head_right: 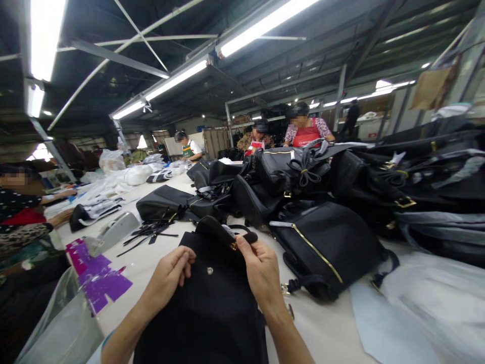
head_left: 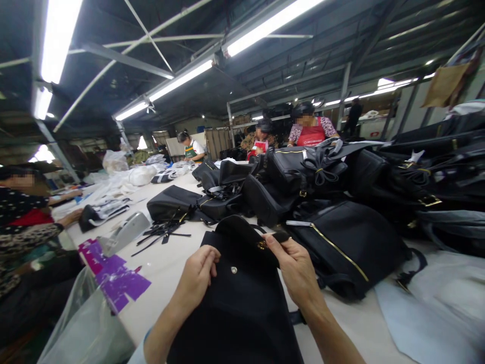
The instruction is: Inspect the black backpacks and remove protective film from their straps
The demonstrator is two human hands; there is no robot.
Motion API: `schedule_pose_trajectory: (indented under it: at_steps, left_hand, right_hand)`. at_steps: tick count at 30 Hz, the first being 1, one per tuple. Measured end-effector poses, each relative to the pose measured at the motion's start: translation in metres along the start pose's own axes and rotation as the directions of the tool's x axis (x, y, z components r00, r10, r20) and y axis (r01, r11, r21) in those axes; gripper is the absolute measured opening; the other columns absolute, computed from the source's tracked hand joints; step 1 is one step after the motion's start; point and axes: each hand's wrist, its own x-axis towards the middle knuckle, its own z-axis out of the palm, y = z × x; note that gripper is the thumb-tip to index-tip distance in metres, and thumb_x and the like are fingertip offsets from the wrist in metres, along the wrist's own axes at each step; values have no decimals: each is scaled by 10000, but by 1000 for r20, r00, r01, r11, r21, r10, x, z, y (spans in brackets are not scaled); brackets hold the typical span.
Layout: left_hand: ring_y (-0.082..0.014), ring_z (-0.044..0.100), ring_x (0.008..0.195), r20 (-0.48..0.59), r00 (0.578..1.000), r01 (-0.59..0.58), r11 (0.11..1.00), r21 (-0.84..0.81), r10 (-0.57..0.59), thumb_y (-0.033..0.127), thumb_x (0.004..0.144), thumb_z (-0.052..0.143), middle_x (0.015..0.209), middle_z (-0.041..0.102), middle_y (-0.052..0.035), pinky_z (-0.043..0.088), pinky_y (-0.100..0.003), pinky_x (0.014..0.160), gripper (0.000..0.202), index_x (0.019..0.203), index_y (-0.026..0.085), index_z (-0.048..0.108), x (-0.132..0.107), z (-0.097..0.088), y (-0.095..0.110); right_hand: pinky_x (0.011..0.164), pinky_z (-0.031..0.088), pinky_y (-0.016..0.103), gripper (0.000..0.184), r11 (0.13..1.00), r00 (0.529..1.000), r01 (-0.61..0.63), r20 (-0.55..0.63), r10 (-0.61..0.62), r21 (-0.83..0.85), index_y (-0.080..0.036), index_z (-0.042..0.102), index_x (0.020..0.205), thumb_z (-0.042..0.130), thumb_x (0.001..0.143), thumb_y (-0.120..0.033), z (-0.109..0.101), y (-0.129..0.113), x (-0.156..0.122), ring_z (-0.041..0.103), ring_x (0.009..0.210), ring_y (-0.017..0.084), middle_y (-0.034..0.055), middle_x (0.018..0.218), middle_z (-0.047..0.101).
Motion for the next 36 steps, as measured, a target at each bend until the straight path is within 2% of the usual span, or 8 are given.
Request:
schedule_pose_trajectory:
  at_steps: [4, 11, 15, 20, 23, 26, 31, 36]
  left_hand:
    - [-246, 578, 965, -43, 983, -164, 958, 235, 179, 179, 946, 329, 1053, 606, -100, 489, -399, 860, 329, 1018, 183, 650, -10, 9, -4]
    - [-263, 526, 1034, -43, 964, -217, 867, 449, 264, 38, 913, 328, 1215, 565, -121, 493, -439, 912, 443, 1217, 166, 625, -26, 40, -15]
    - [-265, 533, 1018, -107, 976, -150, 938, 312, 192, 78, 926, 321, 1169, 590, -123, 472, -455, 905, 425, 1125, 175, 683, -25, 43, -12]
    - [-235, 550, 1012, -88, 995, -52, 991, -125, 41, 173, 888, 404, 1035, 616, -77, 430, -402, 938, 288, 866, 196, 691, -19, 34, -4]
    - [-181, 572, 832, -103, 978, 140, 937, -319, -182, 207, 834, 435, 874, 576, -32, 463, -317, 776, 172, 821, 200, 606, -15, 29, -6]
    - [-121, 471, 515, 6, 938, 323, 866, -382, -347, 249, 808, 422, 659, 485, 28, 363, -244, 470, 170, 869, 189, 568, -12, 32, -9]
    - [-69, 324, 311, 253, 865, 502, 737, -453, -434, 320, 743, 419, 600, 509, 52, 147, -206, 315, 373, 1062, 147, 502, -11, 39, -3]
    - [-51, 269, 323, 297, 861, 508, 690, -515, -413, 397, 731, 403, 590, 490, 68, 97, -195, 334, 453, 1107, 148, 444, -11, 39, 7]
  right_hand:
    - [854, 409, 406, 340, 1000, 1000, -7, -2, 7, -7, -210, 762, 845, 628, 807, -519, 0, 3, 1, 617, 916, 288, 26, 795, 720]
    - [815, 432, 407, 361, 999, 999, -42, 34, 41, 22, -201, 722, 776, 637, 784, -551, 3, 5, 1, 618, 888, 299, 34, 791, 701]
    - [806, 437, 407, 371, 998, 997, -62, 38, 62, 15, -200, 687, 718, 635, 774, -563, 5, 4, 1, 619, 882, 309, 31, 749, 677]
    - [795, 440, 407, 375, 997, 996, -74, 41, 73, 14, -199, 671, 702, 633, 767, -567, 5, 2, 2, 622, 876, 316, 36, 742, 676]
    - [795, 445, 403, 375, 996, 996, -81, 52, 79, 37, -201, 686, 722, 640, 758, -572, 6, 0, 1, 629, 883, 318, 45, 772, 698]
    - [789, 445, 395, 382, 996, 996, -79, 53, 78, 32, -205, 701, 726, 638, 755, -581, 7, 0, 0, 635, 868, 312, 51, 778, 717]
    - [793, 431, 387, 386, 998, 998, -57, 36, 57, -11, -210, 718, 728, 615, 775, -579, 5, 1, 0, 637, 849, 297, 50, 783, 731]
    - [797, 432, 387, 365, 1000, 999, -20, 34, 20, -1, -204, 709, 723, 610, 795, -548, 4, 0, 0, 635, 842, 290, 47, 768, 721]
